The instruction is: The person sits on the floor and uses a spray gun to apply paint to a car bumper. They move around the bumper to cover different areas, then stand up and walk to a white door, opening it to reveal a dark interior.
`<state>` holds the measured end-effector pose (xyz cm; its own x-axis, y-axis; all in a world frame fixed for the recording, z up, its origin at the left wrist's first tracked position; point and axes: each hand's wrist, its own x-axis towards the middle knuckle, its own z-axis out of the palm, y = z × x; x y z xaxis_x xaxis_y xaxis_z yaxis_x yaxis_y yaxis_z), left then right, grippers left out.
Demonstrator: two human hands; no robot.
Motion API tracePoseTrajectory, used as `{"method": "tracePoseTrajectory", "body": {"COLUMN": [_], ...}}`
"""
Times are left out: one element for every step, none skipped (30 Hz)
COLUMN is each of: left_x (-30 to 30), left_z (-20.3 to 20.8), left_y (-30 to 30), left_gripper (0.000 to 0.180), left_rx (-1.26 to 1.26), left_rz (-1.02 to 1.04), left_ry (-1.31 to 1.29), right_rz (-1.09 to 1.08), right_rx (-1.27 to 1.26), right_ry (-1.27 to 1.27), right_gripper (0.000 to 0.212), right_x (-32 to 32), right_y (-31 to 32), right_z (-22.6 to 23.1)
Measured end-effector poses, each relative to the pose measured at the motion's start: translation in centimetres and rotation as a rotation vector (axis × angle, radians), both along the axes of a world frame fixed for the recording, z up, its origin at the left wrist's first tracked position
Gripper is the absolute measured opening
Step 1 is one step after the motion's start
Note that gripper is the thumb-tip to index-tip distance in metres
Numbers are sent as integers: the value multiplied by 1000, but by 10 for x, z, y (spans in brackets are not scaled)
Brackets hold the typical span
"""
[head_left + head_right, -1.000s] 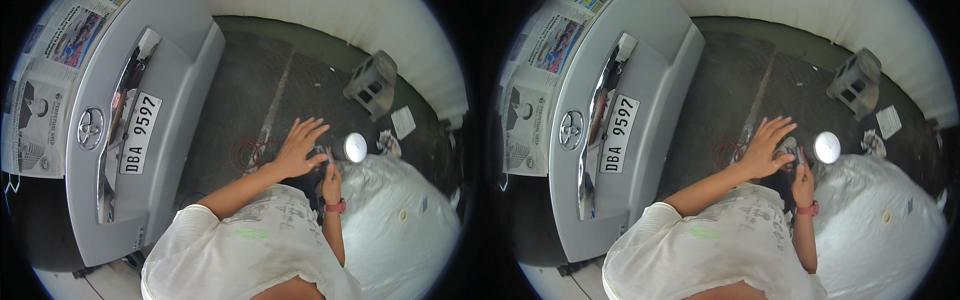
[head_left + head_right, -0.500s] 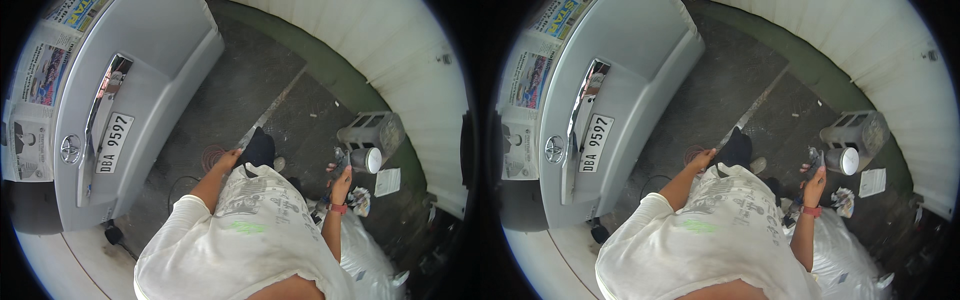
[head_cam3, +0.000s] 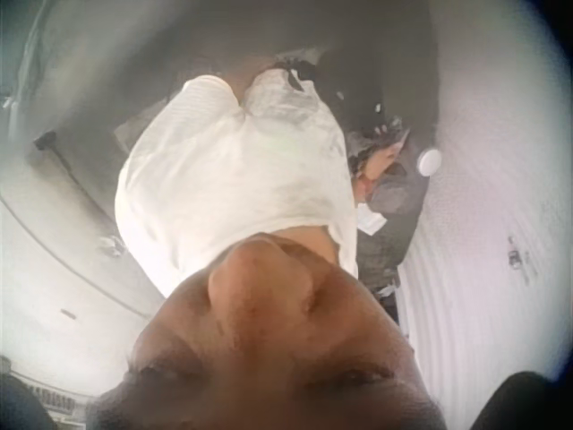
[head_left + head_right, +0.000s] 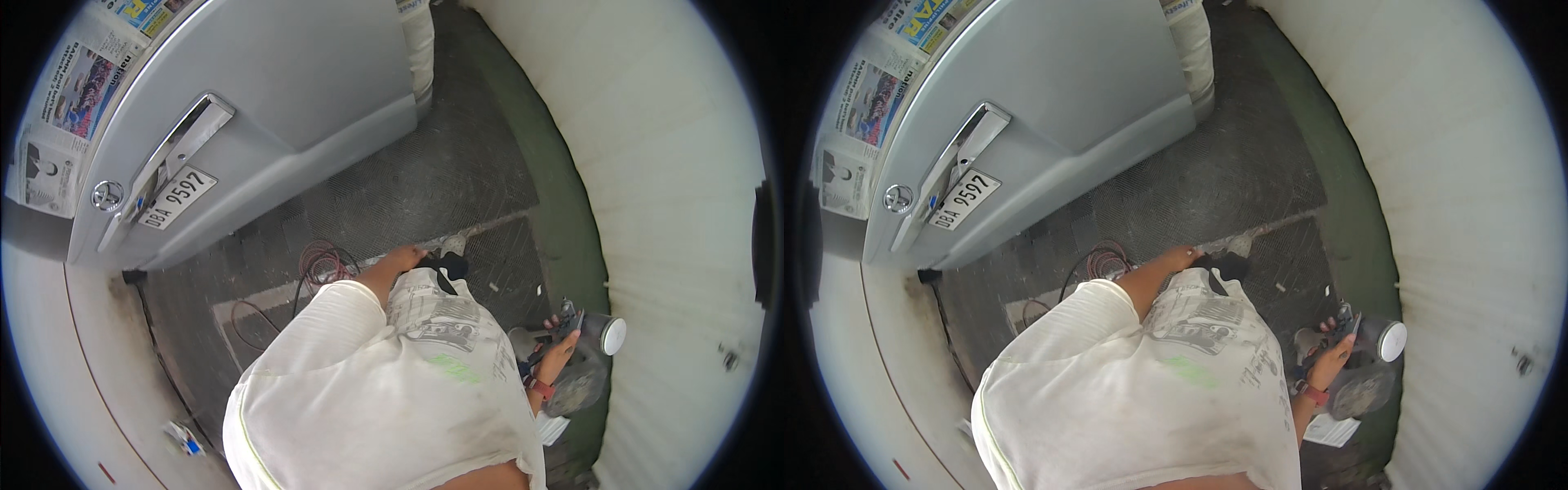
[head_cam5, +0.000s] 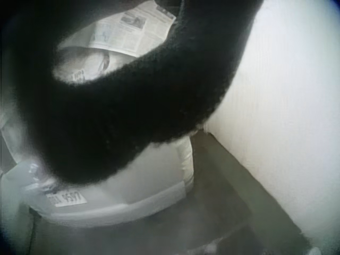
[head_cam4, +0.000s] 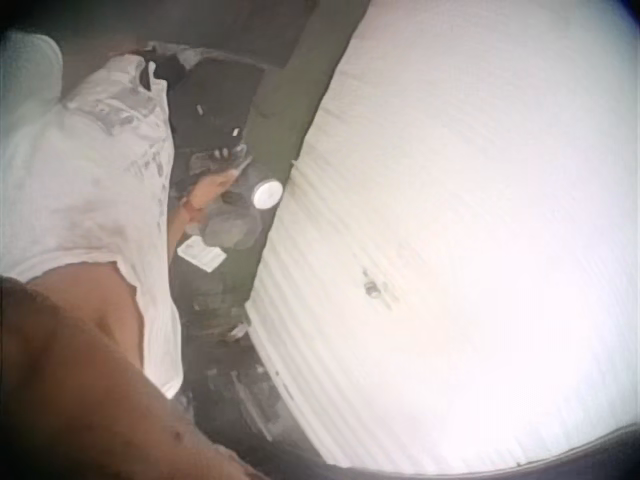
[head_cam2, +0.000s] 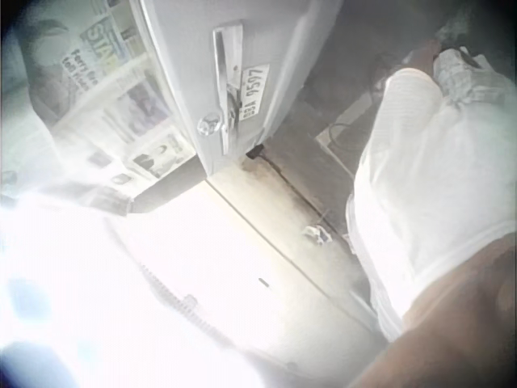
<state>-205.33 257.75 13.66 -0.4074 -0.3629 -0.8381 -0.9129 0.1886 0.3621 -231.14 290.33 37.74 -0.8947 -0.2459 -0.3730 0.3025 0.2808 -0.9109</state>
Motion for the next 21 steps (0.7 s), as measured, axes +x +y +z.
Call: {"method": "tracePoseTrajectory", "body": {"left_x": [-33,-50,-72,-98,-120,-136,-150,-162,-173,-180,-184,-186,-184,-187,-196,-204,-210,-206,-191,-204,-232], "left_z": [1,6,17,35,48,50,51,52,48,42,36,31,26,25,27,31,33,20,6,5,11], "left_y": [-10,-18,-22,-28,-41,-51,-59,-66,-72,-76,-80,-76,-68,-62,-56,-50,-32,-6,34,47,56], "left_gripper": [64,63,62,61,61,60,60,60,59,59,59,59,58,58,58,59,59,59,60,61,62], "left_rx": [-22,-49,-59,-72,-106,-117,-128,-138,-151,-164,-182,-186,-190,-191,-195,-198,-184,-199,-210,-178,-129], "left_rz": [45,94,150,209,264,286,310,340,368,398,432,510,590,662,695,727,755,769,779,787,790], "left_ry": [74,129,137,149,162,180,198,213,204,195,183,156,129,109,64,18,-40,-114,-194,-237,-265], "right_rz": [18,39,73,109,143,178,216,260,289,320,357,414,473,524,575,624,670,730,785,841,874], "right_rx": [14,23,34,41,28,15,4,-5,17,40,59,66,73,81,113,145,192,197,203,185,189], "right_ry": [12,6,-1,-4,-5,-16,-26,-38,-53,-67,-81,-94,-106,-111,-100,-89,-87,-98,-113,-103,-79], "right_gripper": [64,64,64,65,65,66,68,70,70,70,71,70,69,69,68,68,67,67,67,67,68], "right_x": [-26,-44,-64,-87,-111,-134,-156,-179,-203,-227,-250,-272,-291,-313,-338,-363,-385,-403,-408,-433,-462], "right_y": [-11,-22,-32,-43,-58,-69,-78,-88,-96,-104,-116,-127,-138,-147,-156,-167,-168,-171,-167,-179,-192], "right_z": [2,3,7,11,11,10,8,6,1,-6,-11,-13,-12,-11,-10,-9,-6,-5,-4,-5,-7]}}
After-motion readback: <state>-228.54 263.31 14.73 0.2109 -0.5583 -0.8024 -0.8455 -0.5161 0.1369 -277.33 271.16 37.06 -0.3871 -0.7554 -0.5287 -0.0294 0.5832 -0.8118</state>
